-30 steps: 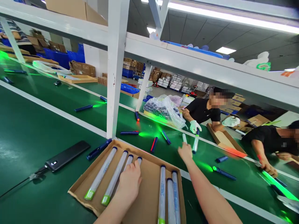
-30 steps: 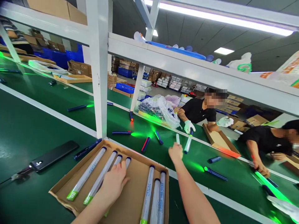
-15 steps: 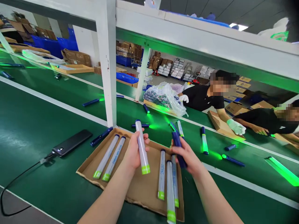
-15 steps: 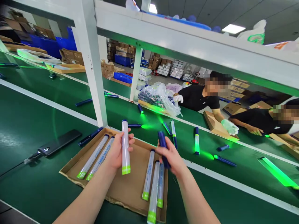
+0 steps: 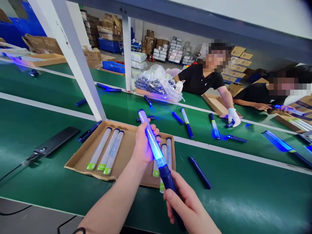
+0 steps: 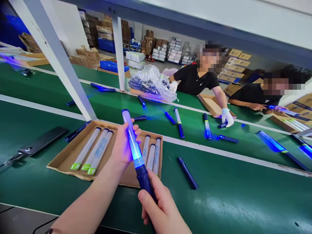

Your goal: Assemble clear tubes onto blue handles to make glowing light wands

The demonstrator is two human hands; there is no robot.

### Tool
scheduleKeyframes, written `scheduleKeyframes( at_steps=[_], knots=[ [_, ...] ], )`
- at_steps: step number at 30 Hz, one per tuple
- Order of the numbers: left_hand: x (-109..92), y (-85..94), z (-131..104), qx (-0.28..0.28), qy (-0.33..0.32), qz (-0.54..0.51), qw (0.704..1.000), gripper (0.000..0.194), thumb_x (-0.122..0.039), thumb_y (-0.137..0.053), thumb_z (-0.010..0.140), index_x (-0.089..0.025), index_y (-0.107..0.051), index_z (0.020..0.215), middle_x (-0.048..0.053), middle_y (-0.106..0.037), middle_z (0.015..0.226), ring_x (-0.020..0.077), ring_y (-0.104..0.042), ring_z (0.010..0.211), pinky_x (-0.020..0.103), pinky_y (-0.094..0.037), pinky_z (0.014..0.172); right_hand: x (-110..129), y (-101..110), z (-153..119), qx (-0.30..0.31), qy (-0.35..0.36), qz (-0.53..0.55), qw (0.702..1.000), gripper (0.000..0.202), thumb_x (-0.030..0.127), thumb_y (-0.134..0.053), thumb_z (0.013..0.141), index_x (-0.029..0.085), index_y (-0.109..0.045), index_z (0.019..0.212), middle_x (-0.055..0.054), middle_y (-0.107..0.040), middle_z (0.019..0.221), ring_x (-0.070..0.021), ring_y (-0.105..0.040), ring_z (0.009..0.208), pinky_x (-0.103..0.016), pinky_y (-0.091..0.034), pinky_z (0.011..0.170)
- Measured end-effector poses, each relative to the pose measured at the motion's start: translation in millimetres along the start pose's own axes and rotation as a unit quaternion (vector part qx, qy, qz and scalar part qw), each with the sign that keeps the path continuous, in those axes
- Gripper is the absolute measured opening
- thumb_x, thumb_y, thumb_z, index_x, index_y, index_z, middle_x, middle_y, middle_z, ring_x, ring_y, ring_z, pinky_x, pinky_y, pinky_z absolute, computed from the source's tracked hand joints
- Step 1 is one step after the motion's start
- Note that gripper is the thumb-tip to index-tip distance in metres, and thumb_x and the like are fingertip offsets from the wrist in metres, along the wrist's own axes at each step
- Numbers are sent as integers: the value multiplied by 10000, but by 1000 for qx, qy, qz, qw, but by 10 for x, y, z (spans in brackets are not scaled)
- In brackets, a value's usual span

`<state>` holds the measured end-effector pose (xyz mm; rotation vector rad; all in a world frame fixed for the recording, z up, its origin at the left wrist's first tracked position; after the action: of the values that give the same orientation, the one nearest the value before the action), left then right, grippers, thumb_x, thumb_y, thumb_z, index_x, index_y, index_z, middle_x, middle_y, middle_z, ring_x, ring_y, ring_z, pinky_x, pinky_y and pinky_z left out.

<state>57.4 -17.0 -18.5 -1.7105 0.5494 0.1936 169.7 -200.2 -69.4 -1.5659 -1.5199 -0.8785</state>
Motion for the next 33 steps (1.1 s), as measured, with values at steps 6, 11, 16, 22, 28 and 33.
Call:
scheduleKeyframes(
  at_steps=[6, 11, 16, 22, 28, 33],
  knots=[
    [16, -64, -41, 74, 19, -70, 995, 169, -309, -455, 1075, -219, -596, 1053, -54, -434, 733, 79, -461, 526, 132, -350, 366, -30, 43, -83, -65, 53, -96, 992, 741, 651, -659, 986, 312, -489, 1623, -107, -718, 1197, -209, -692, 714, -339, -612, 617],
    [44, -70, -57, 145, 39, -177, 973, 484, -563, -332, 1125, -180, -598, 998, -70, -369, 686, 59, -453, 503, 105, -289, 339, -106, 15, -135, -62, 101, -181, 976, 664, 626, -578, 1039, 337, -490, 1631, -98, -766, 1077, -210, -702, 628, -300, -600, 510],
    [74, -30, -58, 153, 27, -200, 967, 486, -545, -319, 1135, -178, -598, 981, -69, -373, 670, 55, -445, 494, 97, -258, 326, -31, 14, -113, -95, 174, -250, 948, 605, 595, -552, 1060, 318, -545, 1598, -117, -793, 1200, -308, -797, 986, -378, -698, 780],
    [23, -96, -71, 156, 8, -133, 979, 444, -563, -398, 1115, -210, -622, 965, -66, -349, 650, 75, -367, 472, 131, -213, 304, -124, -92, -137, -150, 168, -256, 940, 644, 692, -519, 1036, 301, -625, 1537, -105, -728, 1430, -353, -680, 1330, -489, -573, 1125],
    [-76, -32, 14, 159, -11, -203, 966, 484, -569, -340, 1125, -188, -582, 953, -77, -381, 639, 57, -456, 496, 105, -268, 336, -46, -27, -315, -198, 159, -220, 942, 586, 730, -591, 987, 413, -671, 1474, -54, -780, 1297, -327, -696, 1270, -376, -672, 941],
    [-6, -1, -32, 161, 13, -211, 964, 419, -523, -404, 1119, -180, -586, 962, -77, -382, 654, 57, -454, 506, 105, -286, 350, -27, -14, -198, -123, 112, -195, 967, 630, 710, -575, 1004, 376, -614, 1537, -96, -754, 1267, -240, -755, 846, -260, -641, 558]
  ],
)
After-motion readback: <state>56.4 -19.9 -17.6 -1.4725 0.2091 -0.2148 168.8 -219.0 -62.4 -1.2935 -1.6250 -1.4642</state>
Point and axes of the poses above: each hand's wrist, its own z-axis towards the middle knuckle, its own y-axis out of the back of the hand, x = y × z, the point moved 4 cm from there along z, towards the middle knuckle
